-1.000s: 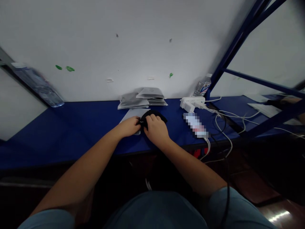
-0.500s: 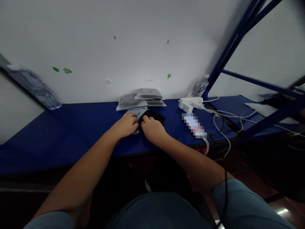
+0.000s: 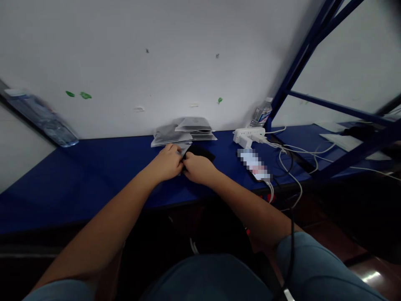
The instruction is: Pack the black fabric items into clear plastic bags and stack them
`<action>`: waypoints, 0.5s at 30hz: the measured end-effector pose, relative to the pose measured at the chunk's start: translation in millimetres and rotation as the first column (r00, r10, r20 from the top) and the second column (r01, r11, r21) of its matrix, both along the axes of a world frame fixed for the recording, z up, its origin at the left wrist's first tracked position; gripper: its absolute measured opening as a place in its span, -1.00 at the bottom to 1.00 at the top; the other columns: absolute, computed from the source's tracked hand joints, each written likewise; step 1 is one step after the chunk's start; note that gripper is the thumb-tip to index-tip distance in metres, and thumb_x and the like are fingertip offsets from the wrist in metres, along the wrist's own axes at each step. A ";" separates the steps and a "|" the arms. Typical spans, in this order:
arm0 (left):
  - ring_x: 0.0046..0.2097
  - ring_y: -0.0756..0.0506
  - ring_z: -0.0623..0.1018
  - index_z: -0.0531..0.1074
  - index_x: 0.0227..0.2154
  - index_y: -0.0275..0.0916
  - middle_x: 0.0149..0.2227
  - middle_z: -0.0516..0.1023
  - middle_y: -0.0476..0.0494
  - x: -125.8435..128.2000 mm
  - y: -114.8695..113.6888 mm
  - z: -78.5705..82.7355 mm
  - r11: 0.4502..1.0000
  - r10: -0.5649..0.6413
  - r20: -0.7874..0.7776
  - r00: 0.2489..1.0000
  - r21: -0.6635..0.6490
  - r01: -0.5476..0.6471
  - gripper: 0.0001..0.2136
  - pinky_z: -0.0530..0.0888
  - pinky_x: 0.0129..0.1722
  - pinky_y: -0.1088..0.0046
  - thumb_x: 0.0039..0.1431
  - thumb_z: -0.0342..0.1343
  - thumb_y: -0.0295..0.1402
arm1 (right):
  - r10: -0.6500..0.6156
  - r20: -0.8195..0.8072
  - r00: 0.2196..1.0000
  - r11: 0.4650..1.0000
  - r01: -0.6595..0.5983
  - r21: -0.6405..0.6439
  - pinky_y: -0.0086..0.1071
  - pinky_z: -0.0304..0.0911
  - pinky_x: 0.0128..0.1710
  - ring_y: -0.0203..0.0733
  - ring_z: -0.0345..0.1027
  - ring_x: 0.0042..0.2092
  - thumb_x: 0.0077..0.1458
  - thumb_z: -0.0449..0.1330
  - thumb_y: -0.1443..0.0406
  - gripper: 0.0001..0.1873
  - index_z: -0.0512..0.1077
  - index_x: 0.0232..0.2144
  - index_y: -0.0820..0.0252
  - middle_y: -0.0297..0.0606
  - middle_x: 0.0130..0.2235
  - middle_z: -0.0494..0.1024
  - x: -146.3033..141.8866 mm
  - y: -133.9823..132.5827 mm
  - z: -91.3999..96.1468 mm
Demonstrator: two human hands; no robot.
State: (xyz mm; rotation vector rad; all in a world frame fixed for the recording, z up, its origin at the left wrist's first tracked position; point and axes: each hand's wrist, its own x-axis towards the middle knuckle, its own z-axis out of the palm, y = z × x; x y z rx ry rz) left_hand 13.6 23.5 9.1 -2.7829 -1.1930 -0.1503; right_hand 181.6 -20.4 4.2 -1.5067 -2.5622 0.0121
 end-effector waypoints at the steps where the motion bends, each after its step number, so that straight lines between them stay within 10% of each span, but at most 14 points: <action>1: 0.24 -0.33 0.35 0.64 -0.27 -0.29 0.11 0.48 -0.35 0.9 1.8 0.4 1.000 -0.002 -0.002 1.000 -0.016 0.002 -0.73 0.32 0.30 0.13 0.24 0.02 -0.37 | 0.077 -0.063 0.995 0.995 -0.081 -0.055 -0.33 0.37 -0.12 -0.11 0.49 -0.13 0.28 0.18 0.29 -0.76 0.60 -0.15 0.31 -0.04 -0.05 0.59 7.4 7.0 3.2; 4: 0.20 -0.30 0.39 0.65 -0.26 -0.23 0.05 0.50 -0.29 6.9 10.2 3.7 0.997 0.003 0.010 1.000 -0.072 -0.002 -0.71 0.33 0.28 0.15 0.26 0.01 -0.31 | 0.087 -0.251 0.964 0.972 -0.137 -0.189 -0.33 0.36 -0.08 -0.15 0.47 -0.14 0.30 0.13 0.29 -0.75 0.62 -0.15 0.18 -0.23 -0.17 0.62 31.5 31.6 8.8; 8: 0.06 -0.27 0.51 0.64 -0.35 -0.20 -0.07 0.57 -0.27 23.9 29.7 13.6 0.992 0.087 -0.004 0.996 -0.092 -0.087 -0.70 0.40 0.20 0.18 0.28 -0.01 -0.29 | -0.374 -0.314 0.873 0.919 0.395 0.005 -0.17 0.29 0.07 0.02 0.39 0.09 0.26 0.20 0.27 -0.72 0.53 -0.01 0.20 0.00 0.07 0.53 49.9 54.5 -5.2; 15: -0.12 -0.33 0.64 0.63 -0.27 -0.26 -0.25 0.66 -0.34 51.6 56.5 17.6 0.946 0.296 -0.119 0.948 -0.104 -0.308 -0.64 0.51 -0.14 0.24 0.27 0.03 -0.11 | -0.365 -0.454 0.813 0.929 0.286 -0.235 -0.35 0.29 -0.24 -0.16 0.42 -0.32 0.28 0.19 0.15 -0.66 0.36 0.06 0.09 -0.30 -0.25 0.58 56.2 54.3 -26.2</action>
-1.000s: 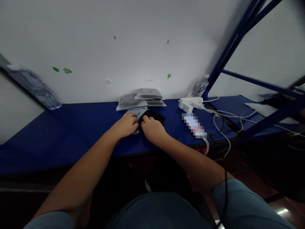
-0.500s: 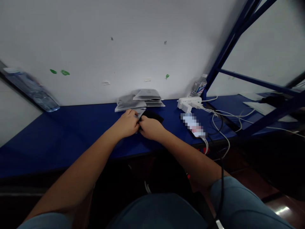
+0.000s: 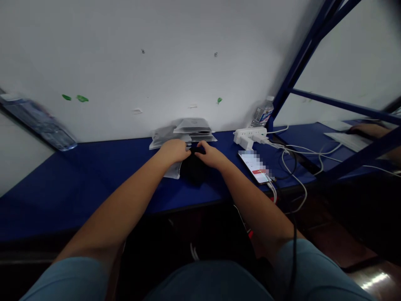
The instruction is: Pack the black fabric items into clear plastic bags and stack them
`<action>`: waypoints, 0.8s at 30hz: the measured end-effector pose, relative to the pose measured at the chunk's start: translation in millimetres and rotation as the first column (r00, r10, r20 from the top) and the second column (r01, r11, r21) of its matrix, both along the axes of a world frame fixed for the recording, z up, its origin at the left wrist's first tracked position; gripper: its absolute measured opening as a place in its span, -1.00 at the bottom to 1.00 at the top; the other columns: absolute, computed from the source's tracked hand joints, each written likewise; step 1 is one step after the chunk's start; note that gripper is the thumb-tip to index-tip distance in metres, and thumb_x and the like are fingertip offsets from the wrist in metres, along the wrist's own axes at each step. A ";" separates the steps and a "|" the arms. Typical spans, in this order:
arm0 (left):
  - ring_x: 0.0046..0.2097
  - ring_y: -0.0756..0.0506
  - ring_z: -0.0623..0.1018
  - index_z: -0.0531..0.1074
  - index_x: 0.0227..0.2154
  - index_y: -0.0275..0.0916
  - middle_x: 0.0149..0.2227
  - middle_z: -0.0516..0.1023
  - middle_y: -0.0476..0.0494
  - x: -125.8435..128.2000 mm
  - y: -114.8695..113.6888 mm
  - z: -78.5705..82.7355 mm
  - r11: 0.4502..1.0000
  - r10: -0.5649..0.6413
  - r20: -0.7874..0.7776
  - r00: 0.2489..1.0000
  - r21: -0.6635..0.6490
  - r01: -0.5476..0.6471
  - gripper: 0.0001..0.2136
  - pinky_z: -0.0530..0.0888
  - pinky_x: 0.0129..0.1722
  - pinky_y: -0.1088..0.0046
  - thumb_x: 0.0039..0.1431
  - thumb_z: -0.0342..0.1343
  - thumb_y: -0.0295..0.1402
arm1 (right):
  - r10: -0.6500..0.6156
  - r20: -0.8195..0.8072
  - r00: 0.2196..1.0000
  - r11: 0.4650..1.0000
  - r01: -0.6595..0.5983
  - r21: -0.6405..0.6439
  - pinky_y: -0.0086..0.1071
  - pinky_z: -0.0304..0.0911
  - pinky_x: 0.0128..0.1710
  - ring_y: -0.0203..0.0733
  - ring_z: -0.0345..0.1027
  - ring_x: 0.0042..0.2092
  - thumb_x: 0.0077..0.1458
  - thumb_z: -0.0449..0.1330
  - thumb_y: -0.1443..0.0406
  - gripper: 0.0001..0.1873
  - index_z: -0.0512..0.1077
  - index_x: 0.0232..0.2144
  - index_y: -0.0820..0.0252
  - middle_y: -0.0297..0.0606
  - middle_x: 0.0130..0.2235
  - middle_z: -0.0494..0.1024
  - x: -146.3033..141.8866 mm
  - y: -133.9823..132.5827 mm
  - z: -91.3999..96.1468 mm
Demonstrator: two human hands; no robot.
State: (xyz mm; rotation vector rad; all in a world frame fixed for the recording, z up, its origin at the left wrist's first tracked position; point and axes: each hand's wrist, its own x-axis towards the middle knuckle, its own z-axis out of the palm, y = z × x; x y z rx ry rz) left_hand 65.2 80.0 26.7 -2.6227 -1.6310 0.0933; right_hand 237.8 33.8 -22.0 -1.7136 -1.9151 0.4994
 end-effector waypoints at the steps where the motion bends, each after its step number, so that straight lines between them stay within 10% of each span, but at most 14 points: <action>1: -0.12 -0.32 0.64 0.63 -0.27 -0.26 -0.26 0.66 -0.33 1.6 0.7 -1.3 1.000 -0.013 -0.015 1.000 0.000 0.013 -0.65 0.51 -0.15 0.26 0.27 0.02 -0.14 | 0.025 -0.009 1.000 1.000 -0.025 -0.001 -0.35 0.28 -0.24 -0.17 0.42 -0.33 0.27 0.20 0.17 -0.66 0.36 0.06 0.09 -0.31 -0.25 0.58 0.7 -0.8 0.4; 14: -0.04 -0.29 0.61 0.63 -0.26 -0.28 -0.12 0.63 -0.36 -0.6 -8.1 -4.4 0.990 -0.114 0.019 0.993 0.088 0.112 -0.68 0.49 -0.03 0.23 0.33 -0.04 -0.28 | 0.365 -0.047 0.930 0.928 -0.360 0.092 -0.36 0.29 0.05 -0.20 0.52 -0.03 0.20 0.15 0.50 -0.71 0.61 -0.14 0.18 -0.23 -0.08 0.69 -4.3 10.4 -1.6; 24: -0.02 -0.36 0.64 0.47 0.07 -0.33 0.00 0.63 -0.43 -11.8 -19.9 -13.8 0.993 0.042 0.118 0.992 -0.112 -0.029 -0.63 0.53 -0.07 0.19 0.27 0.02 -0.30 | 0.198 -0.160 0.967 0.977 -0.182 0.110 -0.31 0.34 0.03 -0.19 0.50 -0.05 0.15 0.24 0.44 -0.78 0.54 -0.14 0.20 -0.26 -0.13 0.64 -2.1 15.0 -10.7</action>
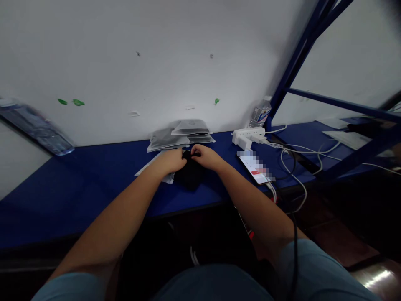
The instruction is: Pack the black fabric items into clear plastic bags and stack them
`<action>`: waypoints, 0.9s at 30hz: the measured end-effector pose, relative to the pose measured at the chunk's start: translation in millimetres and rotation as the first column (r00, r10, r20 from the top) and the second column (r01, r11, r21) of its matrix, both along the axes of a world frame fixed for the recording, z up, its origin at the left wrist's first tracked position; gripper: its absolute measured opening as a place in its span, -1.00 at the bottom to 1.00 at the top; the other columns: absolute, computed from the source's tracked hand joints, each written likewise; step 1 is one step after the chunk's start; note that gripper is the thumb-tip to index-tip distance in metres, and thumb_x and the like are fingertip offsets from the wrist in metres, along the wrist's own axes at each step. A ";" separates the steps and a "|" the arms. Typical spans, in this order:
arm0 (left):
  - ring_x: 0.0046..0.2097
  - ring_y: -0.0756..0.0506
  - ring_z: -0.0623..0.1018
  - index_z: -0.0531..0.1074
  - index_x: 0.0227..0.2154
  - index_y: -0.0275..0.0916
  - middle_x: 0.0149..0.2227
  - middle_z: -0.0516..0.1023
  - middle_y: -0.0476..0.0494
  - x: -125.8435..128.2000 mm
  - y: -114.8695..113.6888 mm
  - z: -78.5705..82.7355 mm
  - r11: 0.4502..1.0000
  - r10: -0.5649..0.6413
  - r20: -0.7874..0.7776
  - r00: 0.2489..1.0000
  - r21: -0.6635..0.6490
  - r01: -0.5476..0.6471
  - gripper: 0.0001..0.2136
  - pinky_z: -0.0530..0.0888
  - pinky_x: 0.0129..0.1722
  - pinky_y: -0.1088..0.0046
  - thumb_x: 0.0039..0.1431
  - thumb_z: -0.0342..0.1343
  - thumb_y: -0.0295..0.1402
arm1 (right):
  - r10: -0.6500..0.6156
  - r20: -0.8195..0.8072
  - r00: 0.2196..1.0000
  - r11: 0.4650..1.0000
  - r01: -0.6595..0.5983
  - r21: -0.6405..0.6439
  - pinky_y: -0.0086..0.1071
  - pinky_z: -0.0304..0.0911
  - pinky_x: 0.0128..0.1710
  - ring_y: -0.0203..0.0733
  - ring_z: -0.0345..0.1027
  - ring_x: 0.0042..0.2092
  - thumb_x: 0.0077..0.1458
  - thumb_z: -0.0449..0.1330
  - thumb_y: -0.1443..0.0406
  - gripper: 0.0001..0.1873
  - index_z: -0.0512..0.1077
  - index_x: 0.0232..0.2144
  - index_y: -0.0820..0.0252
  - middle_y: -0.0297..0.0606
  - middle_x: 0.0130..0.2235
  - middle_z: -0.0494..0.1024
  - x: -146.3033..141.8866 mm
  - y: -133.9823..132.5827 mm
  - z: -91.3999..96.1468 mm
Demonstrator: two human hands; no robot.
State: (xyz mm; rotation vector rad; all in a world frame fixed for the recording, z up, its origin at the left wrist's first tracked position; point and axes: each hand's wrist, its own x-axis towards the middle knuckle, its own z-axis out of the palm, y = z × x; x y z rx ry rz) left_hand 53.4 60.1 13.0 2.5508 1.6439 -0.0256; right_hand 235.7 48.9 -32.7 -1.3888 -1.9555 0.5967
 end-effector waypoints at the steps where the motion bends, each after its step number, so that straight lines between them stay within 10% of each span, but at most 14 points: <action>1: 0.00 -0.35 0.64 0.47 0.07 -0.33 0.03 0.62 -0.44 -0.2 1.1 -1.4 1.000 -0.005 -0.010 1.000 -0.010 0.005 -0.64 0.53 -0.05 0.20 0.29 0.00 -0.32 | 0.014 0.004 1.000 1.000 -0.014 -0.011 -0.30 0.34 0.05 -0.19 0.51 -0.03 0.16 0.23 0.44 -0.79 0.55 -0.14 0.20 -0.25 -0.12 0.65 0.2 -0.5 0.8; 14: 0.24 -0.27 0.53 0.42 0.11 -0.36 0.21 0.50 -0.47 0.9 3.6 -8.9 0.995 -0.079 0.104 0.991 0.070 0.072 -0.62 0.44 0.20 0.25 0.35 -0.17 -0.46 | 0.163 -0.129 0.978 0.977 -0.179 -0.115 -0.23 0.32 0.19 -0.18 0.56 0.02 0.10 0.13 0.56 -0.51 0.66 -0.06 0.09 -0.31 -0.04 0.71 -5.4 -0.8 7.0; 19: 0.40 -0.22 0.33 0.40 0.18 -0.28 0.30 0.43 -0.36 6.1 -3.8 -9.2 0.986 -0.140 0.189 0.972 0.116 0.120 -0.56 0.32 0.35 0.23 0.33 -0.19 -0.50 | 0.037 -0.252 0.967 0.987 -0.076 -0.145 -0.30 0.35 0.08 -0.23 0.56 -0.12 0.09 0.14 0.53 -0.64 0.66 -0.21 0.16 -0.32 -0.18 0.71 -3.9 3.4 7.8; 27: 0.35 -0.29 0.40 0.32 0.24 -0.42 0.37 0.31 -0.48 4.7 -11.6 -1.2 0.994 -0.030 0.055 0.998 -0.104 0.035 -0.52 0.39 0.28 0.26 0.31 -0.12 -0.40 | -0.304 0.013 0.952 0.951 0.305 -0.048 -0.39 0.30 -0.19 -0.23 0.41 -0.24 0.07 0.31 0.35 -0.76 0.44 -0.17 0.21 -0.29 -0.22 0.56 -2.1 -2.1 7.1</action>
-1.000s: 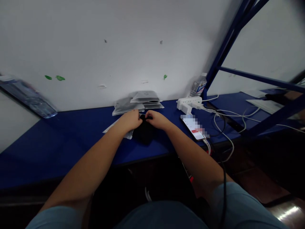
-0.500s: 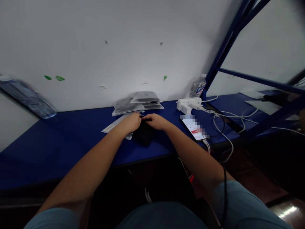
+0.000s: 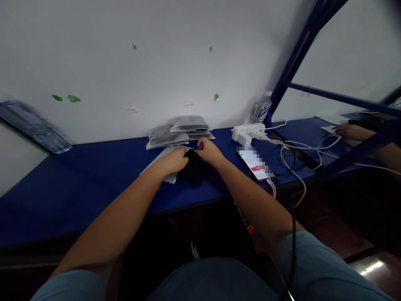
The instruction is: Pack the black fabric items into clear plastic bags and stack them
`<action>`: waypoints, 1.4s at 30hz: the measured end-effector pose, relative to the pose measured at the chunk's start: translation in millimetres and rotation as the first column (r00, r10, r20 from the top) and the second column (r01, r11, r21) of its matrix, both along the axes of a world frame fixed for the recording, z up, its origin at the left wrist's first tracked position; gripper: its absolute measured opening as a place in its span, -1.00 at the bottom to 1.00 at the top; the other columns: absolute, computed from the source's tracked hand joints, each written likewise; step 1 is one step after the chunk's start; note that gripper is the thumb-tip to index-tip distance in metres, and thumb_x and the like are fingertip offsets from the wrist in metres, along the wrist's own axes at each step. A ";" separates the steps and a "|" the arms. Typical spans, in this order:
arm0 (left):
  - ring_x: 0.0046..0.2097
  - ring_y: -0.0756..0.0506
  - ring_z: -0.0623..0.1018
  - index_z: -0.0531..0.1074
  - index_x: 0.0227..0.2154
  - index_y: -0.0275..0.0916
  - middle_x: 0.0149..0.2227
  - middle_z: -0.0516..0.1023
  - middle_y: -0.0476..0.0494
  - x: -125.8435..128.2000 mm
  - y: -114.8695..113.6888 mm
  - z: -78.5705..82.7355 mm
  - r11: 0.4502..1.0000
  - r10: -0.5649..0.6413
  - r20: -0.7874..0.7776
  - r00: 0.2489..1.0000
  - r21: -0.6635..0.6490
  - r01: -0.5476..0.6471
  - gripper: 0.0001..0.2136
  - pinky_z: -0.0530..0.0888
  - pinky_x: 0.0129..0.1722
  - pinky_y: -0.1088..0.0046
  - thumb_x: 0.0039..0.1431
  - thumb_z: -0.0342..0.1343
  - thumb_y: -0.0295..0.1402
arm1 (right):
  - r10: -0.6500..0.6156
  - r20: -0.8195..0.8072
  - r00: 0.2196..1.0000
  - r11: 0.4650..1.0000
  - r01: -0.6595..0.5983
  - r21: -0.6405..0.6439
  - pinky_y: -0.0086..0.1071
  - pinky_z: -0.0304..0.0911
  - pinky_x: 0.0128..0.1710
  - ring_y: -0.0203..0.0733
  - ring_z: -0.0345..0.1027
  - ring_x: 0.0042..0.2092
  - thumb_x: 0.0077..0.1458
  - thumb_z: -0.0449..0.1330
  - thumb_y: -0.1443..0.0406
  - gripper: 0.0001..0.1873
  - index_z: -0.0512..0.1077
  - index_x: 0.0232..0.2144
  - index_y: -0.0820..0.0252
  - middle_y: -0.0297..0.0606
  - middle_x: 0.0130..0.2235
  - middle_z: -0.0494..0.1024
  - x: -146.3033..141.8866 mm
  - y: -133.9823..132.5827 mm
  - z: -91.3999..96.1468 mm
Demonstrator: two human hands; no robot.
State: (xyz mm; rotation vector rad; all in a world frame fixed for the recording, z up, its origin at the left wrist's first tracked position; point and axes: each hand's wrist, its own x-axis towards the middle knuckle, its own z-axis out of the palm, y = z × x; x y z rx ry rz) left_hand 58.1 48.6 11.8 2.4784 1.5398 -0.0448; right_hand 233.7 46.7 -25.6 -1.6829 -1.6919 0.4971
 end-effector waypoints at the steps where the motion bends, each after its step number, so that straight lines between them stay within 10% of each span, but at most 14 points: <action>1: 0.36 -0.29 0.40 0.29 0.27 -0.42 0.39 0.28 -0.47 -3.8 -0.9 0.0 1.000 0.007 0.003 1.000 -0.025 -0.007 -0.49 0.39 0.28 0.27 0.30 -0.11 -0.37 | -0.014 0.016 1.000 0.998 0.014 -0.055 -0.38 0.30 -0.22 -0.21 0.41 -0.26 0.10 0.34 0.26 -0.70 0.42 -0.13 0.21 -0.28 -0.23 0.56 3.4 -3.1 2.2; 6: 0.48 -0.21 0.16 0.19 0.39 -0.35 0.45 0.20 -0.29 -20.3 -9.2 -9.5 1.000 -0.006 0.084 0.996 -0.003 0.006 -0.42 0.19 0.43 0.26 0.33 -0.16 -0.35 | 0.091 -0.081 0.993 0.894 -0.117 -0.433 -0.34 0.33 -0.39 -0.12 0.45 -0.41 0.08 0.33 -0.18 -0.32 0.40 -0.01 0.21 -0.19 -0.35 0.57 21.5 -16.2 17.9; 14: 0.47 -0.19 0.18 0.26 0.33 -0.46 0.43 0.21 -0.39 -14.8 -10.4 -16.9 0.982 0.140 0.249 0.958 0.091 -0.167 -0.49 0.20 0.42 0.32 0.39 -0.23 -0.44 | -0.125 -0.709 0.694 0.945 -0.135 -0.299 -0.42 0.39 -0.31 -0.26 0.45 -0.27 0.17 0.33 0.20 -0.34 0.19 0.23 0.16 -0.17 -0.10 0.54 2.5 -12.9 9.0; 21: 0.45 -0.25 0.22 0.34 0.26 -0.52 0.38 0.29 -0.49 -9.2 -12.3 -23.9 0.977 0.113 0.290 0.950 0.140 -0.159 -0.53 0.23 0.42 0.22 0.36 -0.17 -0.49 | 0.133 -0.564 0.815 0.936 -0.291 -0.199 -0.30 0.41 -0.22 -0.18 0.41 -0.19 -0.17 0.44 0.31 -0.26 0.27 0.08 0.02 -0.34 -0.15 0.47 -4.2 -12.4 -7.0; 30: 0.46 -0.28 0.19 0.33 0.27 -0.54 0.40 0.22 -0.53 -5.9 -17.4 -23.5 0.978 0.089 0.274 0.958 0.160 -0.137 -0.52 0.19 0.44 0.17 0.36 -0.15 -0.45 | 0.100 -0.407 0.908 0.981 -0.159 -0.114 -0.09 0.33 0.07 -0.07 0.45 -0.10 -0.18 0.46 0.21 -0.23 0.22 0.06 0.15 -0.30 -0.17 0.49 -15.9 -2.9 -22.7; 38: 0.48 -0.29 0.15 0.24 0.30 -0.63 0.41 0.19 -0.60 -2.6 -17.2 -20.5 0.965 0.101 0.248 0.964 0.211 -0.155 -0.48 0.14 0.45 0.21 0.35 -0.16 -0.46 | -0.005 -0.479 0.878 0.994 -0.047 -0.096 -0.19 0.38 -0.11 -0.15 0.44 -0.27 -0.10 0.45 0.18 -0.13 0.05 0.15 0.07 -0.40 -0.29 0.48 -31.9 -8.3 -21.9; 42: 0.46 -0.29 0.19 0.31 0.25 -0.62 0.37 0.27 -0.62 -5.3 -15.3 -16.4 0.961 0.103 0.262 0.959 0.224 -0.164 -0.52 0.18 0.43 0.19 0.35 -0.15 -0.47 | 0.160 -0.549 0.820 0.964 -0.249 -0.091 -0.41 0.30 -0.36 -0.27 0.32 -0.39 -0.01 0.38 0.12 -0.49 0.28 -0.07 0.05 -0.47 -0.39 0.43 -28.6 -16.9 -12.7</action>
